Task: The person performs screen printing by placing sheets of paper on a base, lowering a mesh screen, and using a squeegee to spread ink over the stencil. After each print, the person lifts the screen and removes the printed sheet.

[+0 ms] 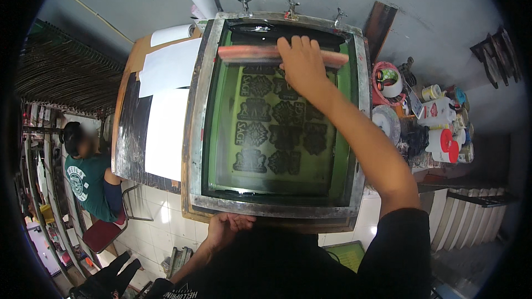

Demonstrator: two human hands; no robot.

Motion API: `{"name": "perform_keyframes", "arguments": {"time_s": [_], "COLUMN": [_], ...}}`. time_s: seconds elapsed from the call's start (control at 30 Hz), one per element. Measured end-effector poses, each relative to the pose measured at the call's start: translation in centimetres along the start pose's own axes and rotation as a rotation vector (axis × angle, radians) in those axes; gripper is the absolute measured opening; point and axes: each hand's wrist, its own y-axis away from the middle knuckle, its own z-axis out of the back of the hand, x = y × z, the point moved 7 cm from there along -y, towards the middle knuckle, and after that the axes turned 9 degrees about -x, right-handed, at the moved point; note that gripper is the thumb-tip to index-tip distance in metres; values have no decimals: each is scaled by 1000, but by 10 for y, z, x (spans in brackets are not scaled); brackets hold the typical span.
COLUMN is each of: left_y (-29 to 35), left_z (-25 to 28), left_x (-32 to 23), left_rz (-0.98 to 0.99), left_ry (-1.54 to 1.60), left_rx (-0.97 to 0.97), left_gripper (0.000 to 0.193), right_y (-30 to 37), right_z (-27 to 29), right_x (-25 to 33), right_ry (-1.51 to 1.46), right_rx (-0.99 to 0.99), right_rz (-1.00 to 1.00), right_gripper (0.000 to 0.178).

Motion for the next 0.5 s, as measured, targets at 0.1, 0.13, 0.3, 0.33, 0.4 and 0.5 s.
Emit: {"name": "perform_keyframes", "arguments": {"time_s": [0.1, 0.13, 0.3, 0.33, 0.4, 0.5], "left_y": [-2, -3, -7, -8, -9, -12], "left_z": [2, 2, 6, 6, 9, 13], "left_x": [2, 2, 5, 5, 9, 15], "left_rz": [-20, -20, -46, -44, -40, -39], "left_ry": [0, 16, 15, 30, 30, 20], "left_rx": [20, 31, 156, 152, 129, 100], "left_gripper": [34, 34, 48, 48, 50, 51], "right_y": [-25, -32, -56, -59, -65, -71], "right_z": [-16, -22, -35, -35, -35, -37], "right_x": [-23, -32, -52, -54, -61, -64], "right_ry": [44, 39, -76, -119, -135, -129], "right_rx": [-5, 4, 190, 217, 235, 255], "right_rz": [16, 12, -51, -61, -101, -114], "right_gripper": [48, 50, 50, 48, 44, 41]}}
